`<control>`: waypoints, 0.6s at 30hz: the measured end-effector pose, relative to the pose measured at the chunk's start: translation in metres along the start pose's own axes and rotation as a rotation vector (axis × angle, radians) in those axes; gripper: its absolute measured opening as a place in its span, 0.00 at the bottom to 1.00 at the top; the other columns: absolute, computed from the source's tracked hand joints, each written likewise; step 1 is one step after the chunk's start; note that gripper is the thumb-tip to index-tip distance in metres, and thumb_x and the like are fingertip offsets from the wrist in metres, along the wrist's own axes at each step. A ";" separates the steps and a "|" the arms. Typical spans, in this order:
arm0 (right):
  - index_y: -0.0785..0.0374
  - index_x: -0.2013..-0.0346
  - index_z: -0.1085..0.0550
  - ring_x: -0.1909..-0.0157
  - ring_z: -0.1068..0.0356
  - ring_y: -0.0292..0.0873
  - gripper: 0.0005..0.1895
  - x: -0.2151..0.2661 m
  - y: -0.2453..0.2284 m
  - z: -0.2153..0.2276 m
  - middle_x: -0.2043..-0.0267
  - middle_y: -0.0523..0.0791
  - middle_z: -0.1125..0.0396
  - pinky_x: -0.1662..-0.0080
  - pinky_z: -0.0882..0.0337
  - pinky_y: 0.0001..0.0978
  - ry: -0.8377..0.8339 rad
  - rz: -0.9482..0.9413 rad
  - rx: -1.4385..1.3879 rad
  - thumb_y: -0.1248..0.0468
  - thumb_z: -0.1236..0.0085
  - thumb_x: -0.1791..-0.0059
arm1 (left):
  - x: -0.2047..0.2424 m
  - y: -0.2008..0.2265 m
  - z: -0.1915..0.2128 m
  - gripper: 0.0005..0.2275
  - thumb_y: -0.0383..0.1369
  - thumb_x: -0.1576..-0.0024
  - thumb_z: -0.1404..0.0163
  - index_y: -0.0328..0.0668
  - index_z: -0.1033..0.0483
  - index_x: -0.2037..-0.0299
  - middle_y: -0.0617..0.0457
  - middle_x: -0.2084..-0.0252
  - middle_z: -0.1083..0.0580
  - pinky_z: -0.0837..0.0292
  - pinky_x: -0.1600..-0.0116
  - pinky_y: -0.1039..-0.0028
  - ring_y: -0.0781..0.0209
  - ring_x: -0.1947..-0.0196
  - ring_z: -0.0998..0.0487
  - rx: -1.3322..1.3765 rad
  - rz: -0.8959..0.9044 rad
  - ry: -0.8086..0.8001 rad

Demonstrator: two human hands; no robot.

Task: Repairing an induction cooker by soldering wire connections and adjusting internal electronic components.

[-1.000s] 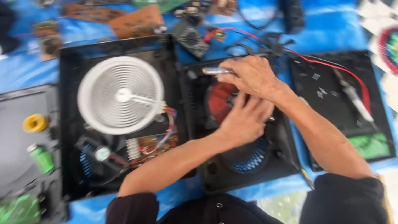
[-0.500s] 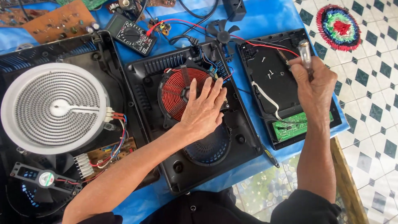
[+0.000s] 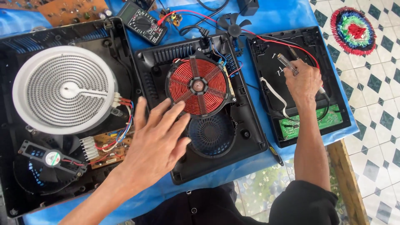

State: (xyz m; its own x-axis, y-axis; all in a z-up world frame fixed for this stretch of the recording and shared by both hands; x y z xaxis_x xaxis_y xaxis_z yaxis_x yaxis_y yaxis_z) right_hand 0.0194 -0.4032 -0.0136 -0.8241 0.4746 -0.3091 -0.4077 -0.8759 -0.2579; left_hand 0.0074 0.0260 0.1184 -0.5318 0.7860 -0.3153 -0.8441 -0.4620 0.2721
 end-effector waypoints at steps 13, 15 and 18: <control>0.55 0.55 0.15 0.67 0.28 0.60 0.11 0.002 0.051 -0.055 0.68 0.52 0.24 0.63 0.28 0.56 -0.012 -0.083 0.168 0.54 0.32 0.47 | 0.106 -0.030 0.037 0.18 0.28 0.47 0.43 0.39 0.25 0.45 0.51 0.39 0.28 0.60 0.24 0.38 0.49 0.35 0.31 0.157 0.360 0.302; 0.55 0.55 0.15 0.64 0.28 0.60 0.11 0.001 0.055 -0.056 0.66 0.52 0.25 0.60 0.28 0.56 -0.018 -0.074 0.142 0.55 0.33 0.47 | 0.114 -0.031 0.038 0.17 0.27 0.47 0.43 0.38 0.25 0.46 0.49 0.40 0.28 0.57 0.24 0.39 0.48 0.36 0.30 0.148 0.373 0.336; 0.64 0.54 0.16 0.66 0.27 0.52 0.12 0.004 0.060 -0.052 0.66 0.50 0.25 0.59 0.27 0.50 -0.015 -0.091 0.030 0.59 0.34 0.44 | 0.123 -0.031 0.034 0.17 0.26 0.47 0.43 0.39 0.25 0.47 0.51 0.40 0.27 0.56 0.24 0.41 0.50 0.37 0.29 0.142 0.390 0.352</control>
Point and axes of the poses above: each hand's wrist, its own x-axis away from the middle knuckle, its own z-axis out of the back of the hand, y = z × x, the point moved 10 cm from there along -x, towards the middle knuckle
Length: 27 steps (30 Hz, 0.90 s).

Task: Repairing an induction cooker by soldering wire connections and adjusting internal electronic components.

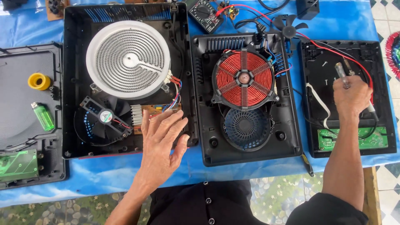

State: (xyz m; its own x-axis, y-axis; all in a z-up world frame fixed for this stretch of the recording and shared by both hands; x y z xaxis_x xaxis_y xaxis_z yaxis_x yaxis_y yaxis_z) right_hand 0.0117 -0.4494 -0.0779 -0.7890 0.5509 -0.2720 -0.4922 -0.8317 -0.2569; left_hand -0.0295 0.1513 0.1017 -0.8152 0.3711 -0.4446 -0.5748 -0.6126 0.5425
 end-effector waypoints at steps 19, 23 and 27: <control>0.63 0.61 0.25 0.70 0.36 0.41 0.08 0.097 -0.332 0.133 0.69 0.45 0.31 0.68 0.36 0.32 -0.148 0.453 -0.747 0.73 0.36 0.52 | -0.058 0.005 -0.040 0.14 0.34 0.42 0.50 0.33 0.23 0.51 0.44 0.47 0.27 0.54 0.30 0.34 0.42 0.45 0.30 -0.223 -0.295 0.009; 0.56 0.62 0.20 0.68 0.26 0.54 0.07 0.109 -0.373 0.112 0.73 0.50 0.27 0.67 0.29 0.43 -0.192 0.578 -0.702 0.66 0.32 0.54 | -0.073 -0.001 -0.058 0.14 0.38 0.41 0.54 0.36 0.23 0.54 0.41 0.53 0.27 0.49 0.34 0.30 0.40 0.50 0.29 -0.278 -0.393 0.073; 0.67 0.57 0.22 0.74 0.35 0.40 0.11 0.123 -0.391 0.107 0.70 0.45 0.28 0.67 0.35 0.33 -0.276 0.626 -0.641 0.70 0.34 0.53 | -0.085 -0.006 -0.061 0.09 0.38 0.50 0.48 0.42 0.24 0.64 0.45 0.60 0.32 0.55 0.30 0.33 0.44 0.56 0.36 -0.381 -0.317 -0.018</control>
Point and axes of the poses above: each hand's wrist, its own x-axis away from the middle knuckle, its own z-axis out of the back of the hand, y = z × x, the point moved 10 cm from there along -x, towards the middle knuckle
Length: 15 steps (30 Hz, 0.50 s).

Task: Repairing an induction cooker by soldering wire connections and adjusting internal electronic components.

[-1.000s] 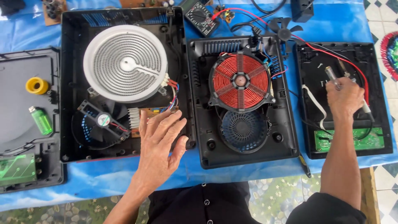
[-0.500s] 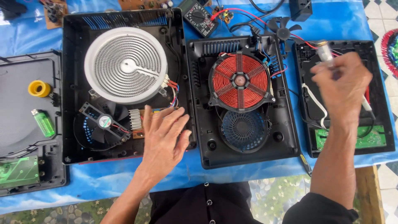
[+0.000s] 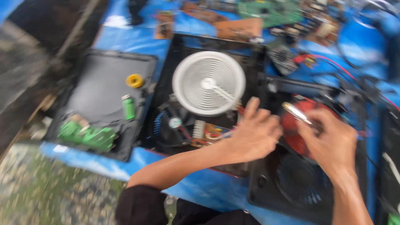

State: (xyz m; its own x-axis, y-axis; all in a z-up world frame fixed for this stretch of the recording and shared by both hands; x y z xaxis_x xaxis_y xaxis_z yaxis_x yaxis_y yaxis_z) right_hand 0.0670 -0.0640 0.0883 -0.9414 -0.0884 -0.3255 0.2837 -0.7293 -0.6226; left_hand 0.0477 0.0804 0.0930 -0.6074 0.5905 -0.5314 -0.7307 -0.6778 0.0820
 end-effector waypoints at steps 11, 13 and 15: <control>0.87 0.45 0.32 0.68 0.36 0.47 0.12 0.024 0.081 -0.041 0.62 0.60 0.33 0.64 0.37 0.33 0.065 -0.006 -0.133 0.85 0.39 0.40 | 0.019 -0.013 -0.069 0.28 0.50 0.54 0.38 0.44 0.21 0.45 0.51 0.34 0.35 0.44 0.26 0.36 0.42 0.36 0.36 0.007 0.101 0.089; 0.88 0.44 0.33 0.67 0.37 0.48 0.13 0.026 0.089 -0.051 0.60 0.61 0.34 0.63 0.36 0.33 0.056 0.000 -0.138 0.86 0.40 0.40 | 0.022 -0.016 -0.068 0.28 0.50 0.53 0.38 0.45 0.20 0.45 0.52 0.34 0.34 0.44 0.25 0.37 0.43 0.37 0.36 -0.005 0.110 0.088; 0.89 0.43 0.34 0.66 0.37 0.48 0.13 0.030 0.090 -0.052 0.58 0.62 0.36 0.63 0.36 0.34 0.060 -0.006 -0.133 0.86 0.40 0.39 | 0.022 -0.014 -0.067 0.28 0.51 0.52 0.39 0.45 0.19 0.45 0.53 0.34 0.34 0.44 0.25 0.38 0.43 0.37 0.35 -0.006 0.103 0.088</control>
Point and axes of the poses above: each hand's wrist, its own x-axis away from the middle knuckle, its own z-axis out of the back of the hand, y = z × x, the point moved 10 cm from there along -x, towards the middle knuckle
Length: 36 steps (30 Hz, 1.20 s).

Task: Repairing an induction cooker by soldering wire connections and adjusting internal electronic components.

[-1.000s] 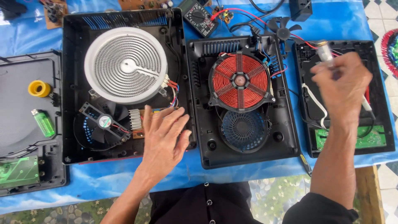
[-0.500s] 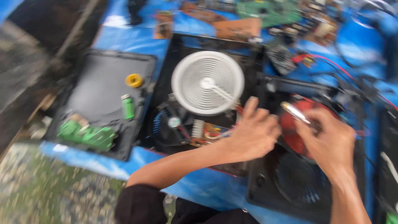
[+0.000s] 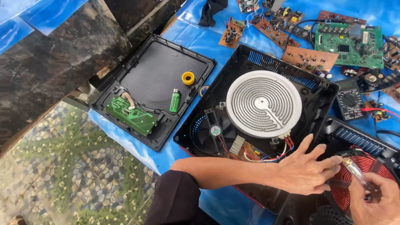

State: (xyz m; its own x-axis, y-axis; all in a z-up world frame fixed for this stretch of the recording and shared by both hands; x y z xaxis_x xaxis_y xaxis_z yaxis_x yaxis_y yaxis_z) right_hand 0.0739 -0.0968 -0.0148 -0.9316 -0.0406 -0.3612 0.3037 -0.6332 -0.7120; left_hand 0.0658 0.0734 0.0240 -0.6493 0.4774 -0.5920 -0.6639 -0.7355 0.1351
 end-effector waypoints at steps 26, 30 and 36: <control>0.84 0.51 0.24 0.68 0.32 0.49 0.11 -0.012 -0.055 0.008 0.56 0.59 0.31 0.67 0.32 0.35 -0.080 -0.090 0.147 0.81 0.34 0.47 | -0.001 -0.003 -0.006 0.27 0.46 0.49 0.41 0.43 0.24 0.40 0.50 0.30 0.37 0.40 0.27 0.33 0.48 0.46 0.30 0.064 -0.041 -0.094; 0.82 0.51 0.22 0.67 0.32 0.48 0.12 -0.004 -0.035 0.003 0.55 0.58 0.29 0.65 0.32 0.35 -0.068 -0.035 0.181 0.82 0.32 0.49 | -0.002 -0.003 -0.004 0.22 0.43 0.49 0.43 0.40 0.20 0.47 0.47 0.31 0.36 0.41 0.29 0.33 0.45 0.47 0.30 0.099 -0.027 -0.083; 0.85 0.48 0.28 0.64 0.35 0.48 0.10 0.012 0.045 -0.018 0.56 0.59 0.34 0.61 0.35 0.34 -0.081 -0.048 -0.128 0.84 0.42 0.43 | 0.000 -0.003 0.005 0.29 0.48 0.53 0.37 0.45 0.22 0.42 0.51 0.33 0.32 0.40 0.26 0.40 0.49 0.43 0.28 0.037 -0.021 -0.053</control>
State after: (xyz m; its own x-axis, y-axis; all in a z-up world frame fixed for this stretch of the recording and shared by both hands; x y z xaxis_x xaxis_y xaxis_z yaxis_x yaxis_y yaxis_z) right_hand 0.0799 -0.1114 -0.0621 -0.9572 -0.0777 -0.2787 0.2761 -0.5327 -0.8000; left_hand 0.0658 0.0787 0.0276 -0.6533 0.5181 -0.5520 -0.6901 -0.7074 0.1528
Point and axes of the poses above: each hand's wrist, its own x-axis away from the middle knuckle, its own z-axis out of the back of the hand, y = z × x, the point moved 10 cm from there along -x, towards the middle knuckle
